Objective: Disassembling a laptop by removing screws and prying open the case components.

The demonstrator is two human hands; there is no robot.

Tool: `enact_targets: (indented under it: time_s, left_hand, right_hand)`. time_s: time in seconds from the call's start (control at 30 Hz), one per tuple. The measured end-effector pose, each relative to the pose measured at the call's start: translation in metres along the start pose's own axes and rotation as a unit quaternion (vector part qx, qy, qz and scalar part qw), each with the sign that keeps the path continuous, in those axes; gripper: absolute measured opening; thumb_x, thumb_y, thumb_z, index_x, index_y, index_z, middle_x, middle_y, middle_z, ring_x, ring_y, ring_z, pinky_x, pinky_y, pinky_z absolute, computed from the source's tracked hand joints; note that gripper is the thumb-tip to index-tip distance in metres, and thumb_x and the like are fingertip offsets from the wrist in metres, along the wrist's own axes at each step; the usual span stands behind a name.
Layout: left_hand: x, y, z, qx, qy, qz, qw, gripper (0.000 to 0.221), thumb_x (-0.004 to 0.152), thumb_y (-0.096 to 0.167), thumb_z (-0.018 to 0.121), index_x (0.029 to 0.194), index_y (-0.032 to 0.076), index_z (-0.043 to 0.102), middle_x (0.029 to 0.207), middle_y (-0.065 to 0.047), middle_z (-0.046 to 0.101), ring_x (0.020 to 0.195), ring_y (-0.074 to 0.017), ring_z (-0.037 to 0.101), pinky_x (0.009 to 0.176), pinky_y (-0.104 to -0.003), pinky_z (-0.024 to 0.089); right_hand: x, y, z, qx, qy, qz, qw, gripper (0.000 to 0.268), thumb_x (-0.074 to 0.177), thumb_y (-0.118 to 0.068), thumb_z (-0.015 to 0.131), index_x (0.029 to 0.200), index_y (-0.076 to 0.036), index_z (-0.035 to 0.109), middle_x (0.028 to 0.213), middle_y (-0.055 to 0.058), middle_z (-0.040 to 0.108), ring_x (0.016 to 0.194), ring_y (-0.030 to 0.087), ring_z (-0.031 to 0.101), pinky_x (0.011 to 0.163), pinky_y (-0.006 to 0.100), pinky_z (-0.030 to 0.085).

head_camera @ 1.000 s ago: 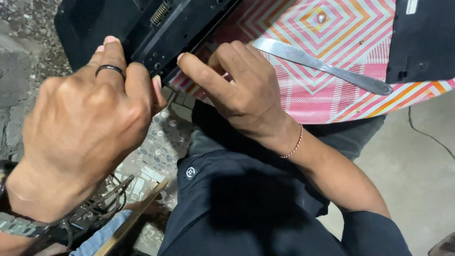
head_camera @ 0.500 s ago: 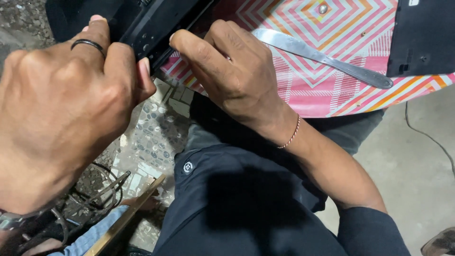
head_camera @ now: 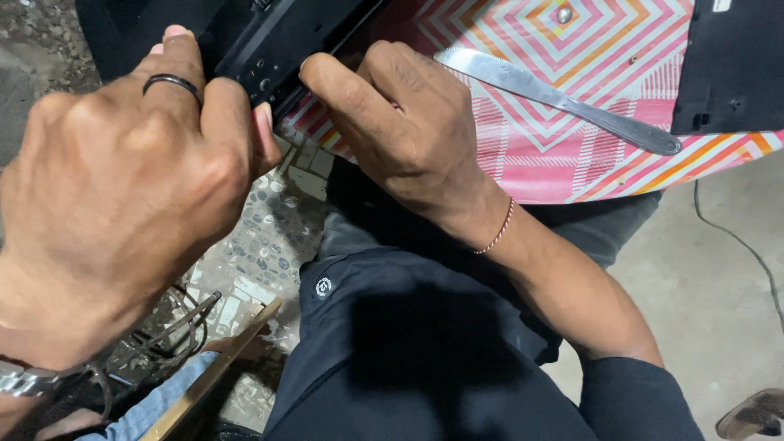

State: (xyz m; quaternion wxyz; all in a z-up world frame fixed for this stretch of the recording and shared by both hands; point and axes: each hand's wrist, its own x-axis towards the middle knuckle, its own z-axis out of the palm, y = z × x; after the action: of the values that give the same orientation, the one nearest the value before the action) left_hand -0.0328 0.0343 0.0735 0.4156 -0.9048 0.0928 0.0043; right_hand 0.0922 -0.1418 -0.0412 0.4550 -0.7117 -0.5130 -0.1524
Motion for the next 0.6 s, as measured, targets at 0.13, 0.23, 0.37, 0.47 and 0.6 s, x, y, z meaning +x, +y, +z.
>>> enact_targets:
  time_s: [0.13,0.23,0.37,0.47,0.6]
  left_hand:
    - [0.002,0.001,-0.001,-0.002,0.012,-0.005,1.000,0.051,0.133,0.046,0.047,0.086,0.027,0.046,0.129,-0.004,0.079,0.088,-0.0071,0.074,0.056,-0.021,0.047]
    - [0.006,0.002,-0.002,-0.044,0.040,-0.020,0.998,0.054,0.132,0.045,0.046,0.082,0.026,0.047,0.125,-0.007,0.081,0.102,-0.0107,0.083,0.058,-0.021,0.053]
    - [0.016,0.020,-0.009,-0.122,0.094,-0.061,0.986,0.047,0.120,0.036,0.055,0.076,0.019,0.058,0.110,-0.017,0.081,0.093,-0.0204,0.084,0.059,-0.023,0.060]
    - [0.013,0.027,-0.006,-0.208,0.135,-0.110,0.962,0.051,0.118,0.037,0.039,0.074,0.016,0.053,0.109,-0.020,0.080,0.094,-0.0244,0.083,0.058,-0.027,0.060]
    - [0.005,0.039,0.004,-0.255,0.207,-0.186,0.926,0.040,0.113,0.033,0.052,0.086,0.010,0.069,0.111,-0.016,0.078,0.101,-0.0254,0.079,0.075,-0.031,0.064]
  right_hand:
    - [-0.007,0.004,-0.002,-0.037,-0.018,-0.024,0.999,0.023,0.117,-0.018,0.053,0.134,-0.007,0.064,0.083,0.006,0.042,0.068,0.026,0.044,0.061,0.042,0.039]
    - [-0.003,0.002,-0.004,-0.063,-0.015,-0.036,0.997,0.033,0.116,-0.027,0.047,0.135,-0.007,0.065,0.083,0.006,0.046,0.066,0.025,0.045,0.059,0.041,0.038]
    - [0.016,-0.005,-0.007,-0.092,0.059,-0.088,0.990,0.023,0.108,-0.001,0.050,0.104,0.001,0.072,0.077,0.009,0.050,0.061,0.024,0.044,0.056,0.038,0.033]
    - [0.017,-0.001,-0.007,-0.130,0.024,-0.119,0.984,0.020,0.107,-0.002,0.053,0.097,0.001,0.070,0.075,0.008,0.039,0.063,0.026,0.038,0.057,0.040,0.030]
    - [0.015,-0.001,-0.002,-0.158,0.014,-0.139,0.977,0.019,0.106,-0.008,0.057,0.098,-0.001,0.073,0.075,0.006,0.043,0.065,0.026,0.045,0.064,0.039,0.036]
